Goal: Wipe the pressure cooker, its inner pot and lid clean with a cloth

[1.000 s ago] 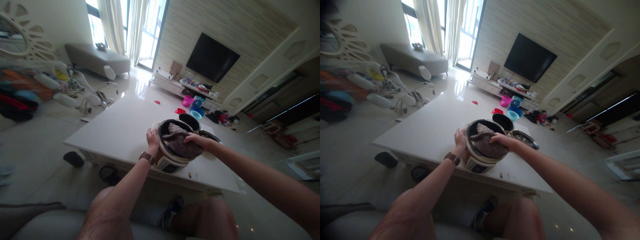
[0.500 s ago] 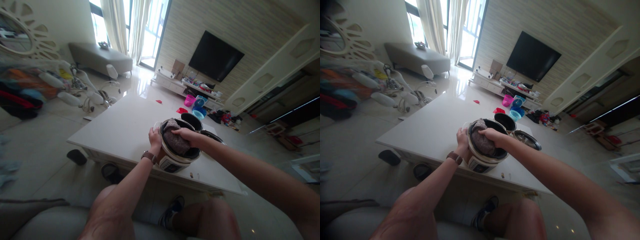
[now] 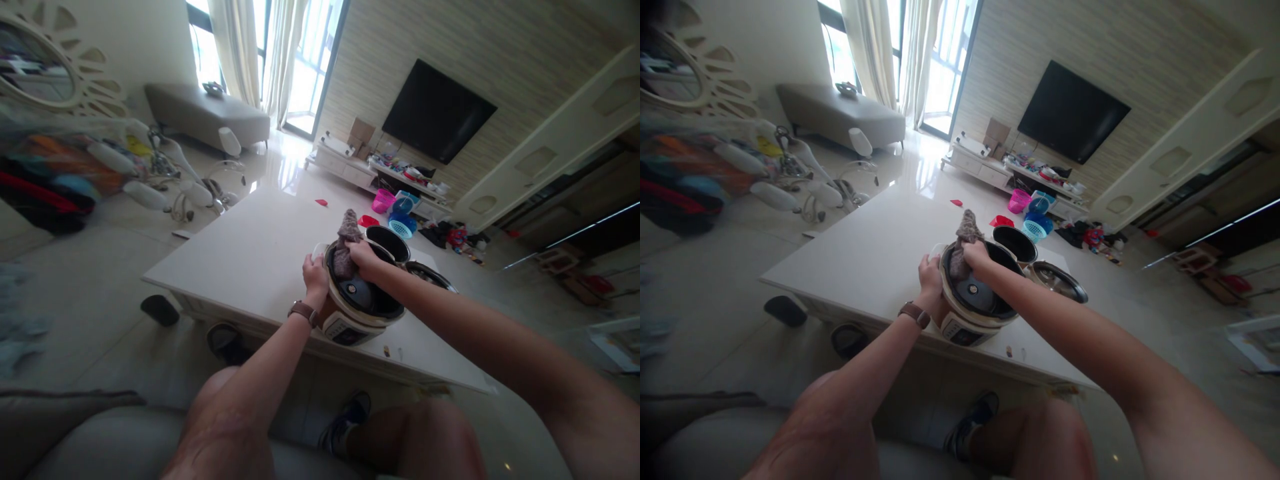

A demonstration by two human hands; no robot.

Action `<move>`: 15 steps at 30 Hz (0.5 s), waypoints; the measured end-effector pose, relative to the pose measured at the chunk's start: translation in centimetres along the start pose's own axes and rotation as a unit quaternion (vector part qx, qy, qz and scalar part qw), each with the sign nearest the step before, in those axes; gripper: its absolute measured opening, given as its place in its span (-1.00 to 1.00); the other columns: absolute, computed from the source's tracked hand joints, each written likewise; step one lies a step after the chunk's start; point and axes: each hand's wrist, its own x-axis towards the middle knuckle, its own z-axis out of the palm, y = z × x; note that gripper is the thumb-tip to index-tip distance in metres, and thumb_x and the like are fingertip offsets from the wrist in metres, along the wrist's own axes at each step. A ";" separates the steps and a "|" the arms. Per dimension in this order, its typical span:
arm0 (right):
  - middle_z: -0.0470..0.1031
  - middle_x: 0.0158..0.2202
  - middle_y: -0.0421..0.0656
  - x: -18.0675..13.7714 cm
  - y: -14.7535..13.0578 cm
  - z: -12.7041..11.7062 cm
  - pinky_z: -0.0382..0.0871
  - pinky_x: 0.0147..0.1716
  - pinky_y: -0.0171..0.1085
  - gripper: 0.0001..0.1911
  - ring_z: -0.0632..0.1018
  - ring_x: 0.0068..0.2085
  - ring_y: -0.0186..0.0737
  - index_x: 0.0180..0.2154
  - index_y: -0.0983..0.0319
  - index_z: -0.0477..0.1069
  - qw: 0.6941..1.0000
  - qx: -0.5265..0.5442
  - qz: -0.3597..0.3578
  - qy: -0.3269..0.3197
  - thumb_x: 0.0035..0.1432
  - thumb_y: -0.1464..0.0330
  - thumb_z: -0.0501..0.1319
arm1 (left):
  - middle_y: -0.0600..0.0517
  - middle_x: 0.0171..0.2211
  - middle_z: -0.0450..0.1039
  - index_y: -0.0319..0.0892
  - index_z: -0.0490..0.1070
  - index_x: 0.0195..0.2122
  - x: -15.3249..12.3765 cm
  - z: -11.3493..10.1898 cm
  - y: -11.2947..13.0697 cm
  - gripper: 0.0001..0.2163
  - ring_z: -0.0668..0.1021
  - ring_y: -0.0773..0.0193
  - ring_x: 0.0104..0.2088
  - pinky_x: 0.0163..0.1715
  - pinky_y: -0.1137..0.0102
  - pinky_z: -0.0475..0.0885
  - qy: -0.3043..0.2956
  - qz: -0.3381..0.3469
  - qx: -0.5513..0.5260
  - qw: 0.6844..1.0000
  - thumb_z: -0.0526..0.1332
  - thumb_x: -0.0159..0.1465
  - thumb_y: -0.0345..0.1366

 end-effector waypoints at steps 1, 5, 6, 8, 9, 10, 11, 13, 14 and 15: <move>0.62 -0.10 -0.08 -0.8 0.2 0.4 0.50 0.05 -0.16 -0.66 0.59 -0.06 -0.11 0.02 0.20 0.45 1.000 -0.003 -0.002 0.014 0.25 0.25 0.16 | -0.15 0.04 0.57 -0.14 0.47 0.00 0.0 0.0 0.0 -0.73 0.51 0.01 0.20 0.21 0.23 0.37 -0.002 -0.002 -0.001 1.000 0.23 0.33 -0.17; 0.64 -0.18 -0.10 -4.5 0.5 0.5 0.47 0.06 -0.13 -0.76 0.58 -0.11 -0.09 -0.18 0.24 0.54 0.995 -0.057 -0.082 -0.021 0.21 0.27 0.19 | -0.10 -0.12 0.59 -0.12 0.48 -0.10 -0.1 -0.1 0.0 -0.79 0.58 0.05 0.03 0.12 0.22 0.44 -0.025 0.007 -0.017 1.000 0.18 0.35 -0.15; 0.64 -0.20 -0.11 -5.3 0.6 0.0 0.47 0.05 -0.13 -0.77 0.58 -0.12 -0.09 -0.21 0.25 0.55 0.991 -0.070 -0.103 -0.053 0.19 0.28 0.21 | -0.08 -0.17 0.58 -0.12 0.47 -0.13 -0.2 -0.1 0.1 -0.80 0.58 0.07 -0.03 0.08 0.22 0.46 -0.030 0.010 -0.022 0.999 0.17 0.36 -0.15; 0.65 -0.23 -0.13 -6.8 0.7 -1.7 0.47 0.05 -0.13 -0.77 0.58 -0.13 -0.09 -0.23 0.26 0.58 0.983 -0.079 -0.110 -0.125 0.12 0.30 0.26 | -0.05 -0.21 0.56 -0.13 0.47 -0.18 -0.3 -0.1 0.2 -0.81 0.58 0.10 -0.09 0.04 0.23 0.47 -0.034 0.014 -0.029 0.999 0.15 0.36 -0.15; 0.65 -0.24 -0.14 -7.4 0.8 -2.8 0.47 0.04 -0.13 -0.76 0.59 -0.13 -0.09 -0.22 0.27 0.60 0.979 -0.079 -0.096 -0.161 0.08 0.30 0.28 | -0.06 -0.21 0.56 -0.13 0.47 -0.19 -0.4 -0.2 0.3 -0.81 0.57 0.11 -0.10 0.04 0.23 0.47 -0.034 0.014 -0.029 0.999 0.15 0.36 -0.15; 0.66 -0.24 -0.14 -7.9 0.8 -4.1 0.48 0.04 -0.13 -0.72 0.60 -0.13 -0.09 -0.20 0.27 0.61 0.974 -0.080 -0.072 -0.198 0.04 0.30 0.31 | -0.07 -0.19 0.56 -0.13 0.47 -0.19 -0.5 -0.2 0.4 -0.81 0.57 0.10 -0.09 0.05 0.23 0.46 -0.033 0.013 -0.027 0.999 0.16 0.36 -0.15; 0.67 -0.25 -0.15 -8.2 0.9 -5.4 0.49 0.03 -0.13 -0.69 0.61 -0.13 -0.09 -0.19 0.28 0.63 0.968 -0.084 -0.045 -0.231 0.01 0.29 0.33 | -0.08 -0.17 0.57 -0.13 0.47 -0.19 -0.6 -0.2 0.5 -0.82 0.57 0.09 -0.07 0.06 0.22 0.45 -0.030 0.012 -0.024 0.999 0.17 0.35 -0.16; 0.68 -0.25 -0.15 -8.6 0.9 -8.3 0.51 0.02 -0.15 -0.65 0.63 -0.13 -0.09 -0.17 0.26 0.65 0.944 -0.112 0.022 -0.311 -0.04 0.28 0.35 | -0.10 -0.13 0.57 -0.14 0.48 -0.17 -0.7 -0.2 0.8 -0.82 0.57 0.08 -0.04 0.10 0.22 0.42 -0.022 0.008 -0.015 1.000 0.19 0.34 -0.17; 0.69 -0.24 -0.15 -8.6 0.9 -9.6 0.52 0.00 -0.15 -0.64 0.64 -0.13 -0.08 -0.16 0.25 0.66 0.927 -0.135 0.054 -0.346 -0.03 0.28 0.34 | -0.10 -0.13 0.57 -0.14 0.48 -0.16 -0.8 -0.2 0.9 -0.81 0.57 0.07 -0.04 0.10 0.22 0.42 -0.019 0.006 -0.011 1.000 0.19 0.33 -0.16; 0.70 -0.23 -0.15 -8.4 0.8 -10.9 0.52 -0.02 -0.17 -0.64 0.65 -0.13 -0.07 -0.16 0.24 0.67 0.909 -0.168 0.077 -0.375 -0.04 0.30 0.33 | -0.10 -0.13 0.57 -0.15 0.48 -0.16 -0.8 -0.2 0.9 -0.80 0.57 0.08 -0.04 0.10 0.22 0.42 -0.019 0.005 -0.009 1.000 0.19 0.33 -0.15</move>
